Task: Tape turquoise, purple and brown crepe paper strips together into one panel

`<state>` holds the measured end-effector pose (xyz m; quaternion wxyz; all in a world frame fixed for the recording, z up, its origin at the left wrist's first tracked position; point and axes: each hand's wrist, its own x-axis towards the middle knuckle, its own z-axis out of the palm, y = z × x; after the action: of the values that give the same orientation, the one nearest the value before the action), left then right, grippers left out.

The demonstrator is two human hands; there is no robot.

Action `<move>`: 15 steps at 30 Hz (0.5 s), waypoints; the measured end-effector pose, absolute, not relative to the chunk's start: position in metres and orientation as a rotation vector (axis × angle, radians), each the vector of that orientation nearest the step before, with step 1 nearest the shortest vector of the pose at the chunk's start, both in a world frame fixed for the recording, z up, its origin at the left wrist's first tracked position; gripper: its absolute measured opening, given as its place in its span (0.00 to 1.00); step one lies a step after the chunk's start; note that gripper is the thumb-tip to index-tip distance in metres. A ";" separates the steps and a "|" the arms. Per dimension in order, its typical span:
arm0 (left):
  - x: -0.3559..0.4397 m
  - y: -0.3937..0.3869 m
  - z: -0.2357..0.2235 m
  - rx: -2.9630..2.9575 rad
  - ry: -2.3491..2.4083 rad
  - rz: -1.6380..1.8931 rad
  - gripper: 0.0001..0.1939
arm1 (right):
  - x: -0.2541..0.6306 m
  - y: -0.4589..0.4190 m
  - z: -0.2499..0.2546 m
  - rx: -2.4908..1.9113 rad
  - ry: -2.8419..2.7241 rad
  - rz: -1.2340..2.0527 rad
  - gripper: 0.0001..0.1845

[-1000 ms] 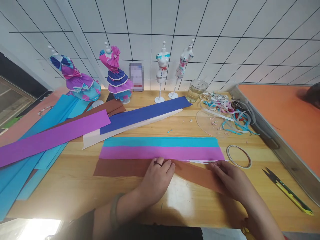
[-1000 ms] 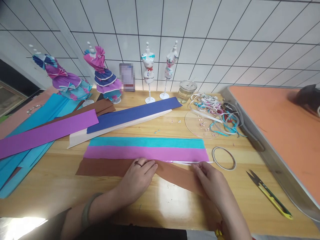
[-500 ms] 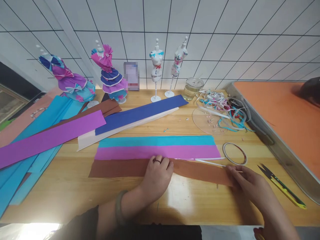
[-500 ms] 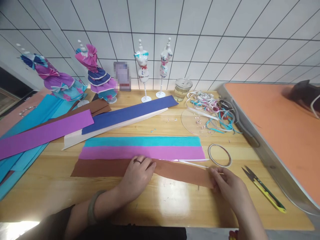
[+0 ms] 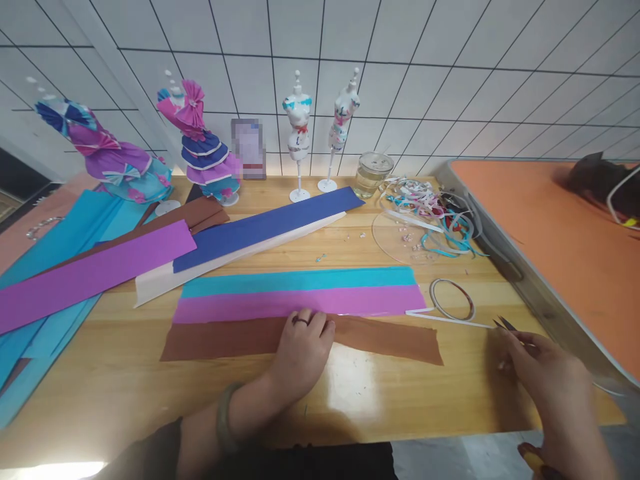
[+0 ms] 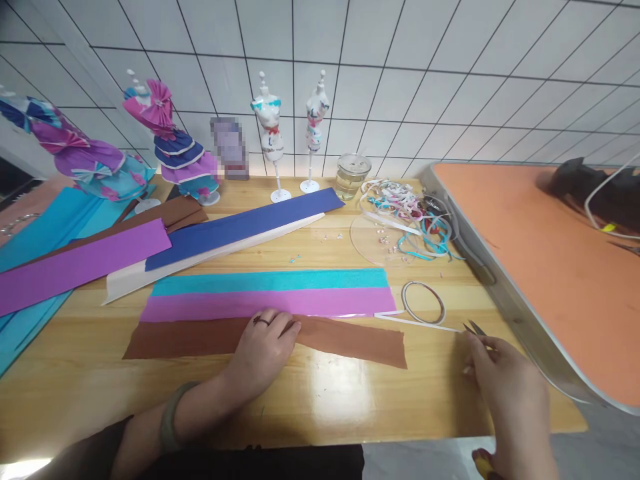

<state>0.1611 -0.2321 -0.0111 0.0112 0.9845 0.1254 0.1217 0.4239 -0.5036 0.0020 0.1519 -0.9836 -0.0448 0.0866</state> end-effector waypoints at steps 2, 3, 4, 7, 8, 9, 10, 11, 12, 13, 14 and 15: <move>0.161 -0.232 -0.010 3.069 0.390 0.388 0.07 | 0.427 -0.510 0.002 -2.864 -0.042 0.198 0.15; 0.161 -0.232 -0.010 3.067 0.392 0.390 0.07 | 0.429 -0.513 0.002 -2.885 -0.021 0.161 0.17; 0.161 -0.232 -0.009 3.064 0.395 0.389 0.07 | 0.431 -0.517 0.001 -2.911 0.002 0.135 0.19; 0.162 -0.233 -0.009 3.062 0.400 0.367 0.07 | 0.437 -0.526 -0.003 -2.998 0.092 0.076 0.27; 0.162 -0.233 -0.008 3.064 0.399 0.359 0.07 | 0.438 -0.529 -0.003 -3.019 0.119 0.069 0.29; 0.162 -0.233 -0.008 3.066 0.397 0.354 0.07 | 0.438 -0.532 -0.003 -3.036 0.140 0.060 0.31; 0.162 -0.233 -0.009 3.068 0.398 0.351 0.08 | 0.438 -0.534 -0.003 -3.050 0.151 0.063 0.31; 0.162 -0.233 -0.009 3.068 0.399 0.349 0.08 | 0.437 -0.535 -0.002 -3.061 0.160 0.076 0.32; 0.162 -0.233 -0.009 3.067 0.403 0.347 0.08 | 0.436 -0.535 0.000 -3.071 0.166 0.093 0.33; 0.162 -0.233 -0.009 3.065 0.404 0.348 0.08 | 0.433 -0.535 0.001 -3.073 0.163 0.097 0.33; 0.162 -0.233 -0.010 3.065 0.403 0.349 0.08 | 0.429 -0.534 0.003 -3.063 0.159 0.060 0.34; 0.161 -0.233 -0.010 3.066 0.402 0.348 0.08 | 0.423 -0.531 0.004 -3.039 0.147 -0.023 0.33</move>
<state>0.1615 -0.2332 -0.0098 0.0151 0.9852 0.1291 0.1117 0.4232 -0.5309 0.0039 0.0496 -0.9976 0.0484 -0.0075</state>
